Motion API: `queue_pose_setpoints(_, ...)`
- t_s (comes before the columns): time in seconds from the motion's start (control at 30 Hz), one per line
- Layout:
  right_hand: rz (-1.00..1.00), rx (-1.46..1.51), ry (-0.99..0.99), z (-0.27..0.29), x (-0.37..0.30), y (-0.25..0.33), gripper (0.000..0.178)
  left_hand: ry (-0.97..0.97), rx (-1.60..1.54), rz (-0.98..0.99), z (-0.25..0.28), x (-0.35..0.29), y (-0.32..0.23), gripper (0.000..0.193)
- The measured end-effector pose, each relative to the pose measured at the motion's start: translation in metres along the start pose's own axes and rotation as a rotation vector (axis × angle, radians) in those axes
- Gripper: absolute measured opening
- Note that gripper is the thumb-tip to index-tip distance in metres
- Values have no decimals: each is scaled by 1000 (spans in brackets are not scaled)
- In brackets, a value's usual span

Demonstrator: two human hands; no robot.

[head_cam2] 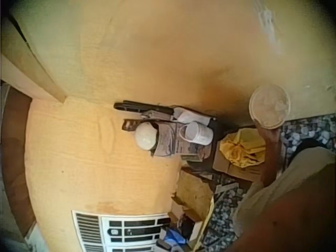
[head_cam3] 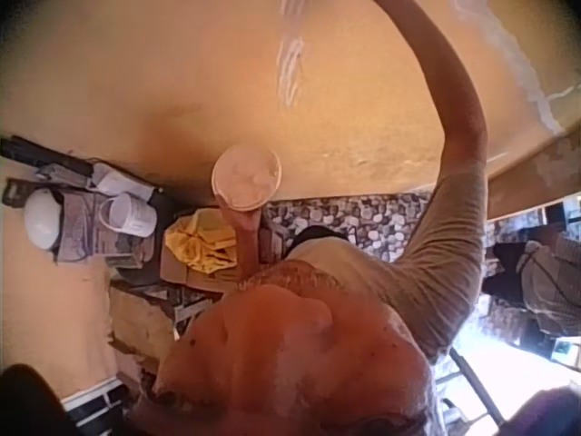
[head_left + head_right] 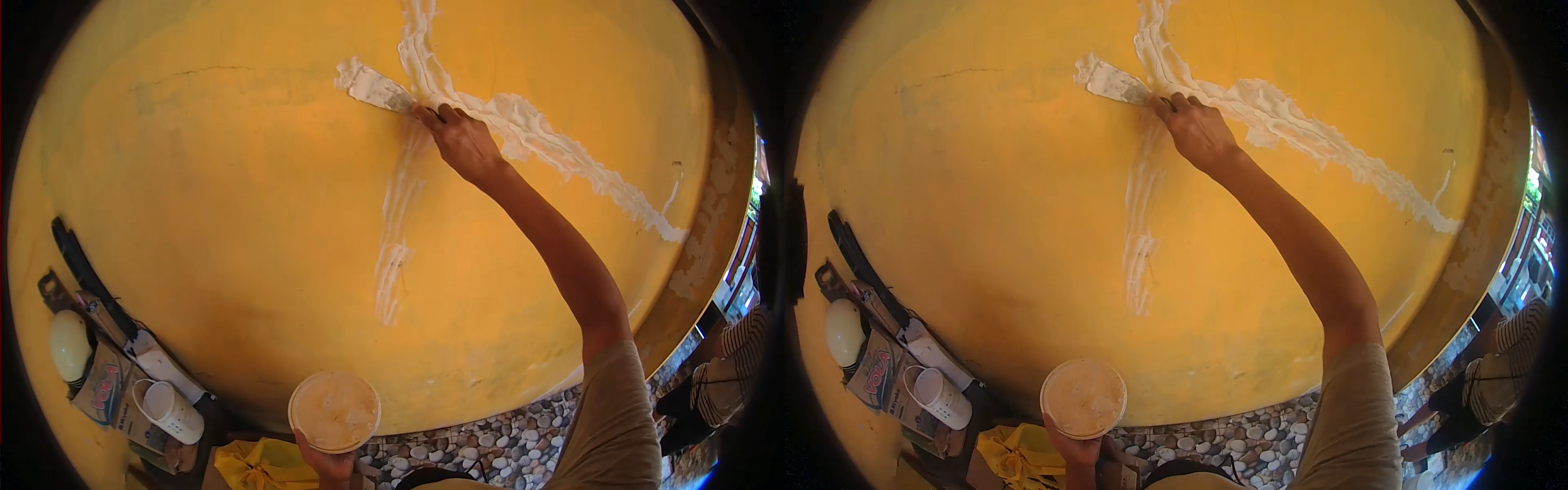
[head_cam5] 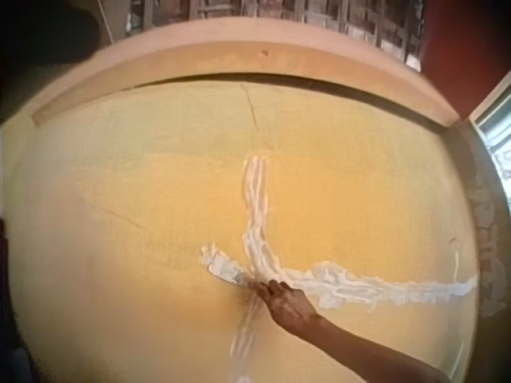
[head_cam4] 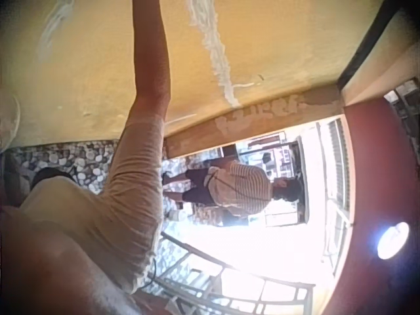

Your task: The person applies putty onto a wall using a putty knife, then walks over to a table to scoop and mix more putty on a round lid using the putty knife.

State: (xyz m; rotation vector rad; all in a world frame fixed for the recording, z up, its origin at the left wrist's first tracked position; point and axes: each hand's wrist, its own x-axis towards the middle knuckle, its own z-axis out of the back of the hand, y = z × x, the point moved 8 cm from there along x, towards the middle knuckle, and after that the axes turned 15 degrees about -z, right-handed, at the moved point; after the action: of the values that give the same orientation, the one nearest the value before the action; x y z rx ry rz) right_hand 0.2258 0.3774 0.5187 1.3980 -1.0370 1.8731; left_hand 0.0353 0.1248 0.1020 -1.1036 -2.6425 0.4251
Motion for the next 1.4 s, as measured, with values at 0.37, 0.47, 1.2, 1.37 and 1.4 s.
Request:
queue_pose_setpoints(0.37,-81,-91,175,78,20,17,34,35,-57,81,30,18,17,64)
queue_pose_setpoints(0.47,-33,-133,227,65,45,34,36,35,-65,98,30,16,18,65)
queue_pose_setpoints(1.2,-138,-181,400,60,-23,-33,42,98,-57,94,21,12,23,66)
queue_pose_setpoints(1.37,-122,-81,244,81,8,-16,39,101,-55,101,21,11,21,66)
queue_pose_setpoints(1.4,-122,-75,242,75,18,-8,39,100,-53,95,22,11,20,66)
